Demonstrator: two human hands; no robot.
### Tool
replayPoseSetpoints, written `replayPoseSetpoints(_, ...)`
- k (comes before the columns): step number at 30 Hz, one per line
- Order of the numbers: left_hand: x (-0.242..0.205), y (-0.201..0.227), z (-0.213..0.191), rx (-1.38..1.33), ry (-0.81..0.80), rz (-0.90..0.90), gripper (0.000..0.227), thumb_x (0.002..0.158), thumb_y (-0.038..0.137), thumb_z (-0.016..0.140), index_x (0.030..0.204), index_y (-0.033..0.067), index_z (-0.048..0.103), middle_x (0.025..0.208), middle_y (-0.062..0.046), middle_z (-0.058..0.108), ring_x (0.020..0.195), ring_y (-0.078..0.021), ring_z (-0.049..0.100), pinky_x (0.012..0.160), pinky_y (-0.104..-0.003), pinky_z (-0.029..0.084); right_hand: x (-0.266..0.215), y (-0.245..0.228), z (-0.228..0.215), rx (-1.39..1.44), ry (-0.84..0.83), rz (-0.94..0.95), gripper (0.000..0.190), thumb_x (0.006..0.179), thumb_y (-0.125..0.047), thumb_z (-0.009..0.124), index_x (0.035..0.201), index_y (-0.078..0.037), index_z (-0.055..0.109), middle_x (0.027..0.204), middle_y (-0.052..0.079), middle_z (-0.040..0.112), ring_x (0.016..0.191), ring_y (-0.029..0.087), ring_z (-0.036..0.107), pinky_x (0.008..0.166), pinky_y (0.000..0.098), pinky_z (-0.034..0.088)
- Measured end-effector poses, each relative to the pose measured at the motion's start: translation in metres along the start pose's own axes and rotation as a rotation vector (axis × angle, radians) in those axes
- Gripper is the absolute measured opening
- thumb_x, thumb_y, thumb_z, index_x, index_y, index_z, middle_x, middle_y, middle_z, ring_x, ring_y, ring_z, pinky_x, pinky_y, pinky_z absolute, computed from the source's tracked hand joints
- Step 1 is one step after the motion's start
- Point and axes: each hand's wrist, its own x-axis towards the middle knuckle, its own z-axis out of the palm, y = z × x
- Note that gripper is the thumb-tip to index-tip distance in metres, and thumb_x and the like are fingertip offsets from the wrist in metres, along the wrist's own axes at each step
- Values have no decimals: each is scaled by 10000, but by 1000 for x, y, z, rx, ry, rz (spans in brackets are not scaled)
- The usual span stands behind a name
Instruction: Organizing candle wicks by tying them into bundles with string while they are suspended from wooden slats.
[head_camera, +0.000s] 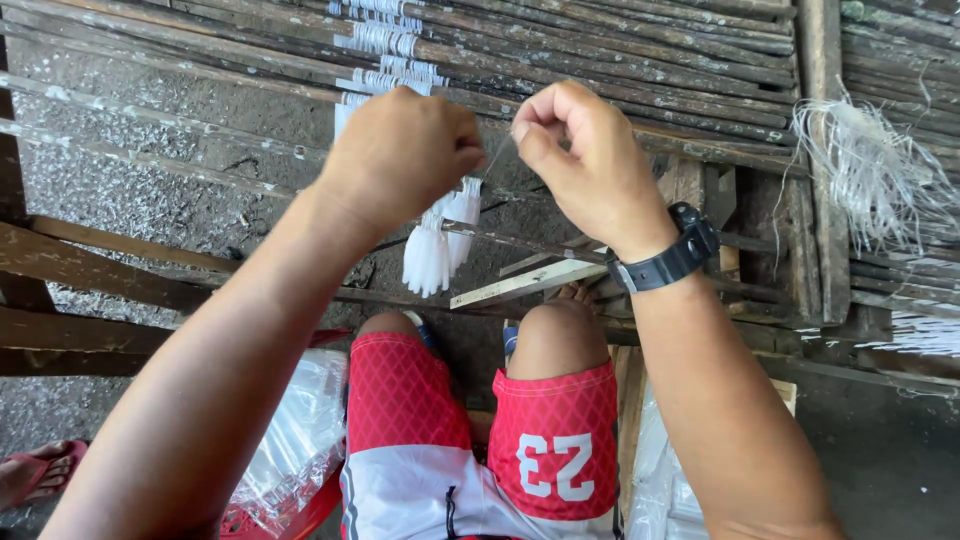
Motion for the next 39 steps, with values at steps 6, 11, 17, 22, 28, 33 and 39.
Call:
replayPoseSetpoints(6,3,9,5,-224,110,133,172,798,241,580,676,121,558,609,-70,595,547,-306,538,440,-424,366,3,-7,-4,-11,39,-145,50,812,-75,495,772,-81,525,781,15,516,709,133,485,625,262,380)
replayPoseSetpoints(11,0,-5,5,-286,197,275,120,766,132,549,648,109,545,587,-18,570,485,-211,497,471,-354,359,-3,10,3,153,-36,-60,176,852,-31,466,997,-80,553,918,28,592,685,109,550,622,220,463)
replayPoseSetpoints(17,1,-2,3,-458,144,123,60,753,130,580,709,117,619,537,-33,572,525,-239,591,483,-328,477,-4,42,38,457,-36,3,141,806,-55,590,943,-34,617,797,67,596,671,75,536,618,215,483)
replayPoseSetpoints(22,2,6,0,-557,177,165,62,763,95,574,714,95,611,551,-62,577,524,-245,592,483,-327,482,-1,55,56,540,-13,-14,60,797,-65,626,851,-54,649,665,44,587,581,69,532,558,199,479)
replayPoseSetpoints(28,3,3,10,-671,194,173,53,778,91,580,731,74,598,499,-39,566,460,-180,569,462,-266,459,-3,48,55,529,16,-34,26,787,-39,632,793,-60,648,625,30,592,544,70,560,523,194,477)
replayPoseSetpoints(33,-2,-9,15,-942,348,166,328,831,25,581,1129,46,446,772,-94,571,646,-160,600,601,-283,496,-5,38,47,607,70,80,92,810,-95,608,859,-20,628,648,83,590,539,66,527,462,156,437)
replayPoseSetpoints(39,-9,-4,41,-809,148,-36,191,760,100,642,944,63,605,781,-95,640,743,-224,645,651,-330,508,-6,46,49,634,143,225,162,804,-166,615,894,-32,629,656,78,611,518,46,549,391,89,364)
